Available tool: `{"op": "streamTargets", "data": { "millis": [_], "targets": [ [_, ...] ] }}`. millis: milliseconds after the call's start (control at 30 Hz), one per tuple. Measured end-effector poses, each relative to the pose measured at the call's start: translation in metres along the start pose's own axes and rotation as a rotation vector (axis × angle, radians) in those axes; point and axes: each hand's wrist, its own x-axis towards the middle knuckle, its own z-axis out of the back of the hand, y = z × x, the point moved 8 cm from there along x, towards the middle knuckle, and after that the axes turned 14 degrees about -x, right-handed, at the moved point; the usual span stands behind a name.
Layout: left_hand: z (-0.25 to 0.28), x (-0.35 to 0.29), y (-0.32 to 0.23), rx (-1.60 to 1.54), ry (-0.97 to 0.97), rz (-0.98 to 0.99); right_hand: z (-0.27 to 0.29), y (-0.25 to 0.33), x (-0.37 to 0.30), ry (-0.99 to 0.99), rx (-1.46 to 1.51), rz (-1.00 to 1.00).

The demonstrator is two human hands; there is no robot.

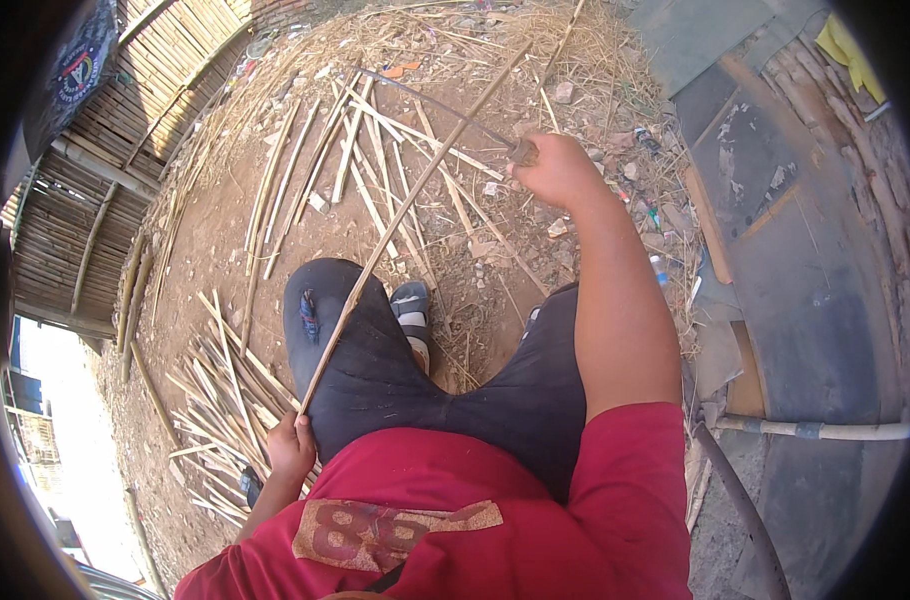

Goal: The person scrapes thin strips of bamboo using a machete while sitting on the ground.

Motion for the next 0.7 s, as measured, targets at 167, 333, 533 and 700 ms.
{"op": "streamTargets", "data": {
  "millis": [167,333,533,700],
  "targets": [
    [-0.004,0.0,0.0,0.019,-0.019,-0.04,-0.004,0.039,-0.014,0.019,-0.066,0.181],
    [-0.003,-0.001,0.005,-0.044,-0.006,0.03,-0.013,0.097,-0.038,0.018,-0.256,0.533],
    [-0.001,0.003,0.003,-0.02,-0.003,0.008,0.005,0.008,-0.005,0.027,-0.031,-0.022],
    [0.0,0.002,-0.003,-0.018,0.003,-0.005,0.009,0.02,-0.014,-0.014,-0.075,0.046]
  ]
}}
